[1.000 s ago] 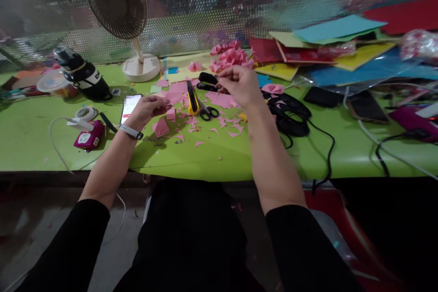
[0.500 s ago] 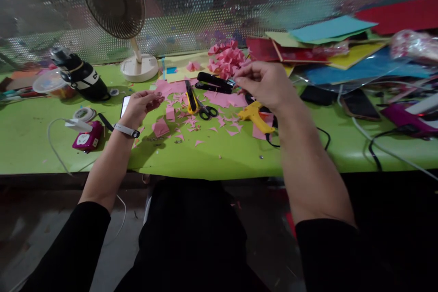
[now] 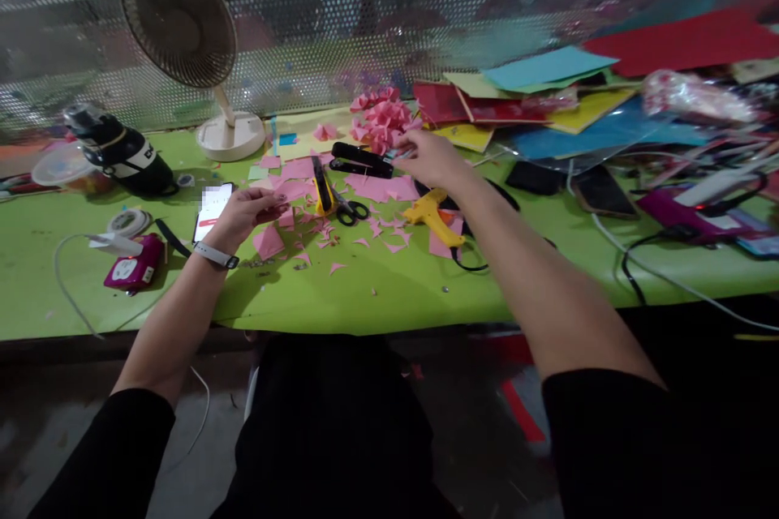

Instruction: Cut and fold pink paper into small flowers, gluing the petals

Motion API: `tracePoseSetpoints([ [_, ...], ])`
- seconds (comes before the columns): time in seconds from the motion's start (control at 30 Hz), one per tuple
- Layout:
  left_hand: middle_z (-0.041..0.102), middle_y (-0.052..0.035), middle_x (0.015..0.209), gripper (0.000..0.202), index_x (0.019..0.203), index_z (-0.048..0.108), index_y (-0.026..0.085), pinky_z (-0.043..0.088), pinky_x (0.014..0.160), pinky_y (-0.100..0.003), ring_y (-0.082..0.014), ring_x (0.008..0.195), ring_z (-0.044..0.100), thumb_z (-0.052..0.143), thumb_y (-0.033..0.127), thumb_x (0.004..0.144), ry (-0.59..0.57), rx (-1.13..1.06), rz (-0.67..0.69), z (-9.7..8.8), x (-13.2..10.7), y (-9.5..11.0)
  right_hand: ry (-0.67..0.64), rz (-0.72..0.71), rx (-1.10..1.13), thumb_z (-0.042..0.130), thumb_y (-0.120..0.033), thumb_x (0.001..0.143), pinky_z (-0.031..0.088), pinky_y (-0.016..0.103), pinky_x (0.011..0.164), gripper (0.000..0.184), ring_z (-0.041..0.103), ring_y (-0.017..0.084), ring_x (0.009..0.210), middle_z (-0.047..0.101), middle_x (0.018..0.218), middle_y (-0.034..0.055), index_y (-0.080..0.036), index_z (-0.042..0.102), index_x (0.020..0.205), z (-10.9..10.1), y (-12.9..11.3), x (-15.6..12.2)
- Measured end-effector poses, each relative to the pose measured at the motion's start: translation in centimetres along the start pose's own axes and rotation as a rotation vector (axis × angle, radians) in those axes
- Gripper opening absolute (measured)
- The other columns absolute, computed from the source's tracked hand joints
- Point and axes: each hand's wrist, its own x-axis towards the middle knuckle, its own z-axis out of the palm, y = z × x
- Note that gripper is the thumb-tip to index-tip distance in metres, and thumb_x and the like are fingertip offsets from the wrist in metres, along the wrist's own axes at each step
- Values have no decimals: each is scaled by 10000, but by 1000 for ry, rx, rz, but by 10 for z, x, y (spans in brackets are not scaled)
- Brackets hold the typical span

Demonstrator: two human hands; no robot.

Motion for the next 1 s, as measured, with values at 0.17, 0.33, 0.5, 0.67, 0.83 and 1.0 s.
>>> tracePoseSetpoints([
  [0.17, 757, -60, 782, 141, 761, 730, 129, 600, 776, -244, -109, 717, 729, 839, 214, 735, 64, -8, 15, -2, -1, 2, -101, -226, -149, 604, -234, 872, 510, 468, 894, 167, 663, 303, 993, 715, 1104, 138, -203, 734, 972, 38, -37, -11],
  [0.33, 757, -57, 787, 119, 764, 715, 141, 608, 795, -281, -126, 724, 736, 825, 185, 752, 64, -35, 10, 1, -3, 4, -484, -407, -70, 605, -387, 908, 522, 427, 774, 191, 663, 257, 885, 726, 1048, 83, -260, 733, 974, 57, -43, -63],
  [0.5, 757, -61, 790, 143, 779, 716, 149, 608, 812, -303, -139, 728, 743, 839, 215, 749, 64, -19, 14, 4, -4, 4, -538, -426, -74, 600, -427, 915, 507, 430, 768, 215, 663, 282, 931, 727, 1070, 89, -279, 723, 1008, 69, -40, -76],
  [0.67, 762, -63, 803, 169, 791, 717, 146, 609, 818, -295, -139, 744, 746, 852, 229, 732, 43, -25, 25, 2, -3, 1, -515, -451, -83, 548, -334, 941, 503, 451, 799, 186, 652, 274, 925, 719, 1011, 83, -270, 722, 921, 80, -37, -81],
  [0.83, 760, -59, 795, 161, 793, 719, 145, 607, 805, -286, -132, 735, 739, 844, 233, 742, 14, -28, 39, 1, -3, 0, -452, -434, -83, 553, -309, 948, 524, 474, 802, 186, 656, 264, 900, 718, 1024, 93, -256, 727, 911, 72, -35, -73],
  [1.0, 756, -56, 786, 149, 789, 723, 142, 601, 773, -267, -121, 720, 733, 838, 230, 750, -11, -43, 45, 2, -2, -1, -228, -347, -222, 581, -262, 919, 524, 474, 823, 161, 672, 286, 947, 715, 1071, 119, -235, 739, 922, 68, -26, -22],
])
